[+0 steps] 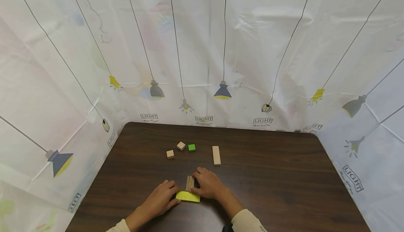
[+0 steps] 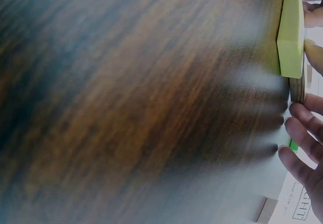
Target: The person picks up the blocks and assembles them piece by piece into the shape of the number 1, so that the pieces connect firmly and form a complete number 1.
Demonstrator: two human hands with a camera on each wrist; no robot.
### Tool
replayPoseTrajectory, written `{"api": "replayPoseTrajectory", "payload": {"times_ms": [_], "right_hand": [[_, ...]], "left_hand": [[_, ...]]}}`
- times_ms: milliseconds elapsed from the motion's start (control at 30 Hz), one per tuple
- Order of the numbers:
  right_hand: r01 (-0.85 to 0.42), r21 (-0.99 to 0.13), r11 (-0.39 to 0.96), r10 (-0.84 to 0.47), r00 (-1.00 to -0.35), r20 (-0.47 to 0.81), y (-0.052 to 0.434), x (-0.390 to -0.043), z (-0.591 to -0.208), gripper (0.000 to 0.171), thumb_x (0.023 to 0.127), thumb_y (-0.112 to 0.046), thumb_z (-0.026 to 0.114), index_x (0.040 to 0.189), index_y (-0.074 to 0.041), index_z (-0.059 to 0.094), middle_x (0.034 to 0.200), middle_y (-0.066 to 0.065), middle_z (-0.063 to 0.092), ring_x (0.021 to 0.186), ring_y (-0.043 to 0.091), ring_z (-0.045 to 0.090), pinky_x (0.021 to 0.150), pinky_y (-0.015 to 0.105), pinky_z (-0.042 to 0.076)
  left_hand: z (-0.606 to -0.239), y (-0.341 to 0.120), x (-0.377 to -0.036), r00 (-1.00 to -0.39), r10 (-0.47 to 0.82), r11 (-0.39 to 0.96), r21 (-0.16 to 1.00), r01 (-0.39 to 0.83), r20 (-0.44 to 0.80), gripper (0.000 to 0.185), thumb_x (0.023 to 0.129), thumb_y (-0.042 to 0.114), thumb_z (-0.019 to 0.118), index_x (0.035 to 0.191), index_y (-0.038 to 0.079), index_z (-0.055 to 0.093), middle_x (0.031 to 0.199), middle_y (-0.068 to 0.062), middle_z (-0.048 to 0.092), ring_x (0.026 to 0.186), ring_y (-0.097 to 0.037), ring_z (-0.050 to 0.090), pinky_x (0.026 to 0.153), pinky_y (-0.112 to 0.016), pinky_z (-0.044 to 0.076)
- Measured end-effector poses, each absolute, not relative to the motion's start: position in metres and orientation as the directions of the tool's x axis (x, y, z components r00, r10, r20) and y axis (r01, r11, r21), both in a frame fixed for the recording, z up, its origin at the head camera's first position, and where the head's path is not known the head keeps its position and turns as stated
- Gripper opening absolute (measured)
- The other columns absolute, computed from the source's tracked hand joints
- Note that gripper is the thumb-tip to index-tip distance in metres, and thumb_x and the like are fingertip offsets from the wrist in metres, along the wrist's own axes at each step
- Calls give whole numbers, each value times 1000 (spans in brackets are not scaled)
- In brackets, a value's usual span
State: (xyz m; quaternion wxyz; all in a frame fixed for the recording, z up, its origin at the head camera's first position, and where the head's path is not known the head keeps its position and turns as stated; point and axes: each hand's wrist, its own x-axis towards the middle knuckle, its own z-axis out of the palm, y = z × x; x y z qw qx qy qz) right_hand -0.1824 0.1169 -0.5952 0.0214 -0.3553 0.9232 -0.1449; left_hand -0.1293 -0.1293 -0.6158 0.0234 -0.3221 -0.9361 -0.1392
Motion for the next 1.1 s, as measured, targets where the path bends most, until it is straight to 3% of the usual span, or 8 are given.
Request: {"api": "replayPoseTrajectory", "payload": {"times_ms": [633, 1100], "right_hand": [[-650, -303, 696, -670, -741, 49, 117, -183, -594, 49, 91, -47, 72, 127, -15, 66, 100, -4, 55, 81, 6, 43, 68, 25, 38], [-641, -278, 715, -661, -750, 29, 118, -185, -594, 53, 89, -54, 70, 127, -17, 67, 97, -7, 51, 77, 6, 39, 67, 25, 33]], "left_hand": [[-616, -129, -130, -804, 586, 766, 256, 590, 98, 33, 92, 43, 71, 116, 20, 71, 105, 7, 61, 85, -6, 48, 71, -24, 44], [-614, -128, -129, -806, 582, 768, 252, 589, 108, 32, 92, 43, 71, 114, 20, 72, 104, 7, 60, 83, -6, 46, 70, -23, 43]]}}
